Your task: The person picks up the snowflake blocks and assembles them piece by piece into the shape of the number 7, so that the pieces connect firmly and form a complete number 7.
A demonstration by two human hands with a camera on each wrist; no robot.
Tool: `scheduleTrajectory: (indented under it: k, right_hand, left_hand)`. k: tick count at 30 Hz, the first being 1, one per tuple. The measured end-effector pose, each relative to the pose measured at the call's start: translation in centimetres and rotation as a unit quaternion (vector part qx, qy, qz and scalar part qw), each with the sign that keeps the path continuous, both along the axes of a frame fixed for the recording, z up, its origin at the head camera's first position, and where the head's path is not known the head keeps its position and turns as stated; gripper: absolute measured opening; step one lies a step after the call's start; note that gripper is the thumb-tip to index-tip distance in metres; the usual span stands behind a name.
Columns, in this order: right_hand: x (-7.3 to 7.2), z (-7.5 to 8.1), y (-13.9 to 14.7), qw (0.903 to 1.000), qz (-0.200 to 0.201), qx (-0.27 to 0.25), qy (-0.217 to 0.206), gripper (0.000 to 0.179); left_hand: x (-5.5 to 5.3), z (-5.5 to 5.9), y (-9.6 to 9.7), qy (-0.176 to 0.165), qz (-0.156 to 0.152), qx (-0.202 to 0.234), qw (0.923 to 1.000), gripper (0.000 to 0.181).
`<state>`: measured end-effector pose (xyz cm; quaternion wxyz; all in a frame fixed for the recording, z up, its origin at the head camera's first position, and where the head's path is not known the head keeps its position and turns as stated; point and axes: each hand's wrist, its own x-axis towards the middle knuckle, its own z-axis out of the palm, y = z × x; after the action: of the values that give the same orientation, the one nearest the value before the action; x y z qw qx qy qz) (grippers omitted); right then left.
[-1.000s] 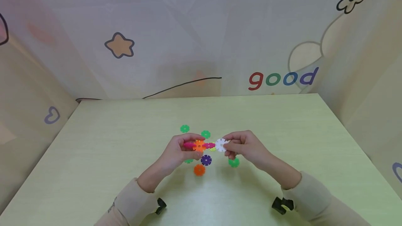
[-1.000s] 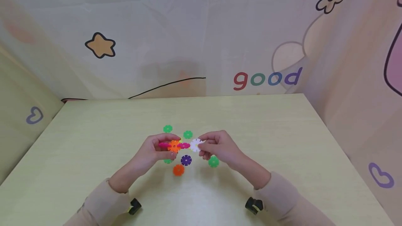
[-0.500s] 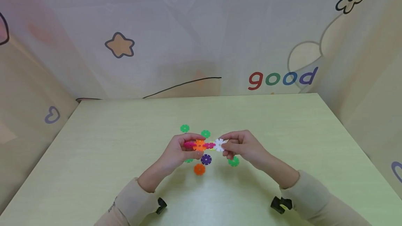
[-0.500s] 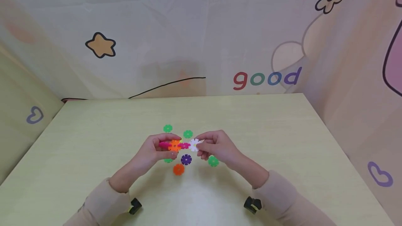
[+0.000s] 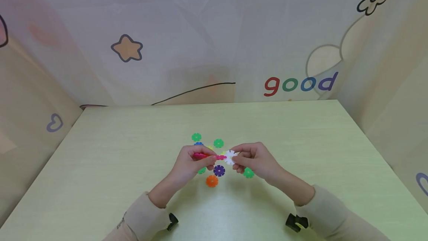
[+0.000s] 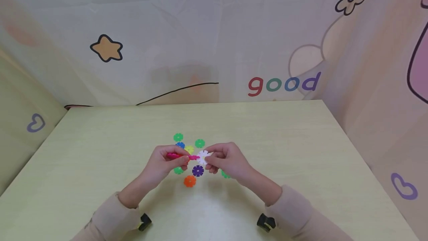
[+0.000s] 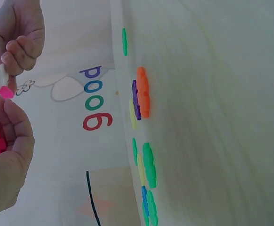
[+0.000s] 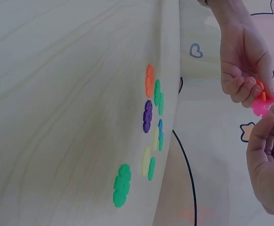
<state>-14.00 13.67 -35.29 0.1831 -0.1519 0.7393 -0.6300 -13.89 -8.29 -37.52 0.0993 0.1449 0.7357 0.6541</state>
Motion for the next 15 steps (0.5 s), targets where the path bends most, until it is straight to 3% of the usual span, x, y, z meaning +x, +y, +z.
scheduleTrajectory:
  k: [8, 15]
  right_hand:
    - [0.08, 0.02, -0.61, 0.9999, -0.004, 0.007, 0.015, 0.031]
    - [0.05, 0.12, -0.49, 0.9992, -0.005, 0.025, 0.029, 0.031]
  left_hand:
    - [0.05, 0.04, -0.06, 0.011, 0.014, 0.001, 0.9998, 0.013]
    - [-0.06, 0.32, -0.15, 0.002, 0.0, -0.016, 0.9999, 0.034]
